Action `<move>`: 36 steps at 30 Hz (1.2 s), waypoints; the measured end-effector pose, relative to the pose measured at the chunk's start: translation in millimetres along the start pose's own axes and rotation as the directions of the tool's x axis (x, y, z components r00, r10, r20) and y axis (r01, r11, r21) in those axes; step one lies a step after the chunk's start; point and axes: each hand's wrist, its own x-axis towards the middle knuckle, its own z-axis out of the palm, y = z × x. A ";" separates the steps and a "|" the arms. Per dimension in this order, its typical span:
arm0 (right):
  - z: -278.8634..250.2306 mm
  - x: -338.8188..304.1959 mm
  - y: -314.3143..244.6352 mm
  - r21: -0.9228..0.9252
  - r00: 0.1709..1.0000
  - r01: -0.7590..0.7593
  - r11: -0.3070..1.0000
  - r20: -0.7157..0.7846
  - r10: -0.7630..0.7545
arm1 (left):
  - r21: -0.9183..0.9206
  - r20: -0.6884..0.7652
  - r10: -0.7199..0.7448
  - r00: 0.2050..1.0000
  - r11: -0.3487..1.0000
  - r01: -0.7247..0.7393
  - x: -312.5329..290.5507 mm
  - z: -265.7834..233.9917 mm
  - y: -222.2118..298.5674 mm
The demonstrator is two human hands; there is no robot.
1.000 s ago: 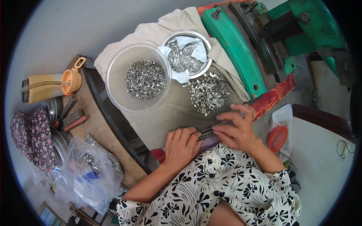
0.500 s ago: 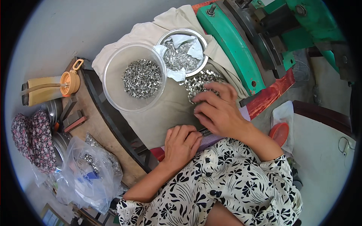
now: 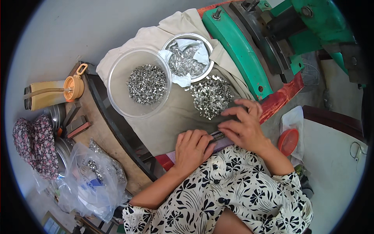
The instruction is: Attaching small metal studs to a fabric strap using a manual press machine.
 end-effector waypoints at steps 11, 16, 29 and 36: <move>21.4 22.7 0.4 -0.124 0.992 0.120 0.985 -0.026 -0.125 | -0.019 -0.007 0.008 1.000 1.000 -0.008 7.1 -5.3 3.6; 19.9 16.0 1.5 -0.136 0.985 0.159 0.978 -0.038 -0.165 | -0.039 -0.104 -0.038 0.994 0.999 0.034 26.8 -17.7 -7.7; 23.4 15.0 -5.4 -0.182 0.989 0.089 0.979 -0.098 -0.108 | 0.056 -0.122 -0.085 0.989 0.994 0.092 42.1 -18.3 -14.9; 2.2 -5.9 -0.2 -0.068 0.996 0.028 0.997 -0.082 -0.034 | 0.040 -0.073 -0.160 0.984 0.986 0.163 35.4 -23.7 -13.8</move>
